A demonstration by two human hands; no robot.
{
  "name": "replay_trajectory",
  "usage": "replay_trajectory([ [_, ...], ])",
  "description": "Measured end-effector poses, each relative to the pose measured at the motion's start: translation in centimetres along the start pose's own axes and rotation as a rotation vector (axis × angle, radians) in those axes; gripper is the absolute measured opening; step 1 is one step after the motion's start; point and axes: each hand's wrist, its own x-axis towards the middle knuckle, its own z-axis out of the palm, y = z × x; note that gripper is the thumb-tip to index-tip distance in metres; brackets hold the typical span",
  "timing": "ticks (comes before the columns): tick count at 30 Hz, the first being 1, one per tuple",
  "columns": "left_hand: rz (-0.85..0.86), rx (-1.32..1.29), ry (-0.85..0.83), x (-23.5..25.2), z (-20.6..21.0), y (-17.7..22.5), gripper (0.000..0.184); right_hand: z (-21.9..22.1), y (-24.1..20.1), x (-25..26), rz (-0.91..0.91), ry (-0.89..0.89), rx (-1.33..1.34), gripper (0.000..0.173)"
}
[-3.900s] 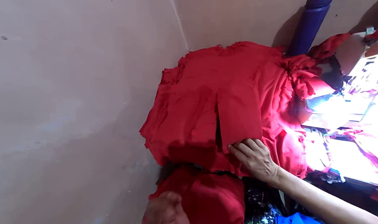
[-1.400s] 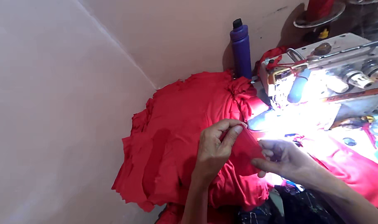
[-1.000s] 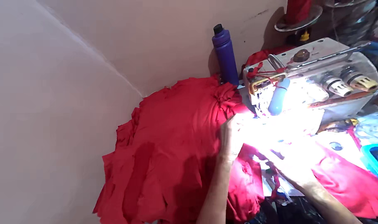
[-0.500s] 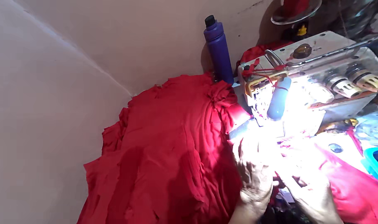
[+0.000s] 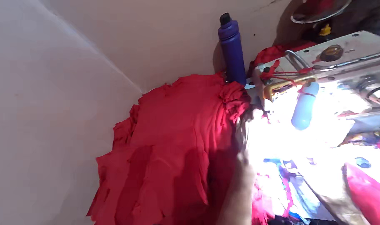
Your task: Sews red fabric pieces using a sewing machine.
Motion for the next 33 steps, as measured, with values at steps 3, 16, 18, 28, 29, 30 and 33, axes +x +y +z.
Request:
replay_trajectory([
  [3,0.117,0.045,0.124,5.0,2.0,-3.8,0.034,-0.3,-0.6,-0.2,0.041,-0.100,0.070,0.027],
  [16,0.137,-0.522,0.301,-6.9,-6.7,-6.3,0.022,-1.4,-4.2,-6.6,-0.051,-0.533,0.212,0.029],
  [18,0.146,-0.447,0.415,-10.1,-8.8,-8.3,0.018,-0.6,-5.0,-7.1,-0.058,-0.612,0.255,0.029],
  [28,0.174,-0.087,0.451,-9.3,-13.1,-15.6,0.016,8.2,-11.8,-5.9,-0.358,-0.561,0.146,0.033],
  [29,0.160,-0.136,0.451,-9.7,-13.4,-15.5,0.016,8.9,-12.3,-5.6,-0.357,-0.523,0.137,0.036],
  [30,0.149,-0.168,0.455,-10.2,-13.7,-15.4,0.016,9.6,-12.8,-5.3,-0.360,-0.483,0.126,0.042],
  [33,0.182,-0.162,0.523,-12.2,-14.9,-14.3,0.016,11.2,-13.6,-4.5,-0.398,-0.384,0.083,0.067],
])
